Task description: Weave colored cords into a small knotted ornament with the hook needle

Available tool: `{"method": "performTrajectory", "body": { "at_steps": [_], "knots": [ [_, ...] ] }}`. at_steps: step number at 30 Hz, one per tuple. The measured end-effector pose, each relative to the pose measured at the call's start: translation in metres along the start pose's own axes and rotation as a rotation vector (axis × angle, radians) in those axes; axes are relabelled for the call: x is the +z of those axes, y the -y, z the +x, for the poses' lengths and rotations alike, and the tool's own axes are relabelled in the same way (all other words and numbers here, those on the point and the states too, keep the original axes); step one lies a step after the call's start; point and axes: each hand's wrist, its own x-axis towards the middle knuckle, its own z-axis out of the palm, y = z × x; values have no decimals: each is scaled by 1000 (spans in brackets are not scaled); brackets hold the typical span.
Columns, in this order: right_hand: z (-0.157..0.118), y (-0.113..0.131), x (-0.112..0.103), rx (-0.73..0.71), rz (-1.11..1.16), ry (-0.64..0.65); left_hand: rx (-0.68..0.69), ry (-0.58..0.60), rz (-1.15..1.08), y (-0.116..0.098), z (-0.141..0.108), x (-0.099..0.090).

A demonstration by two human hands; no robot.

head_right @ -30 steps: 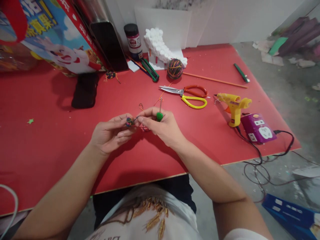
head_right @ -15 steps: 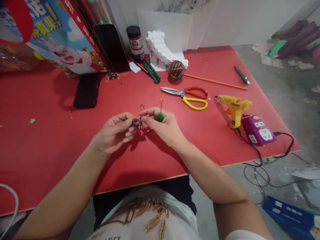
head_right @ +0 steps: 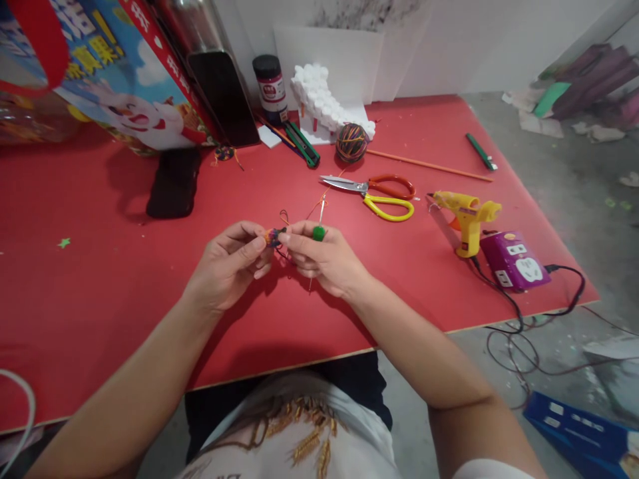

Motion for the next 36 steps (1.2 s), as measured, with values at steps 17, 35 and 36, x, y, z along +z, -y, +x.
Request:
{"method": "performTrajectory", "body": {
  "at_steps": [17, 35, 36],
  "knots": [
    [2, 8, -6, 193, 57, 123, 196, 34, 235, 12, 6, -20],
    [-1, -7, 3, -224, -415, -176, 823, 8, 1034, 6, -4, -13],
    [-1, -8, 2, -225, -399, -193, 813, -3, 1029, 5, -4, -12]
  ]
}}
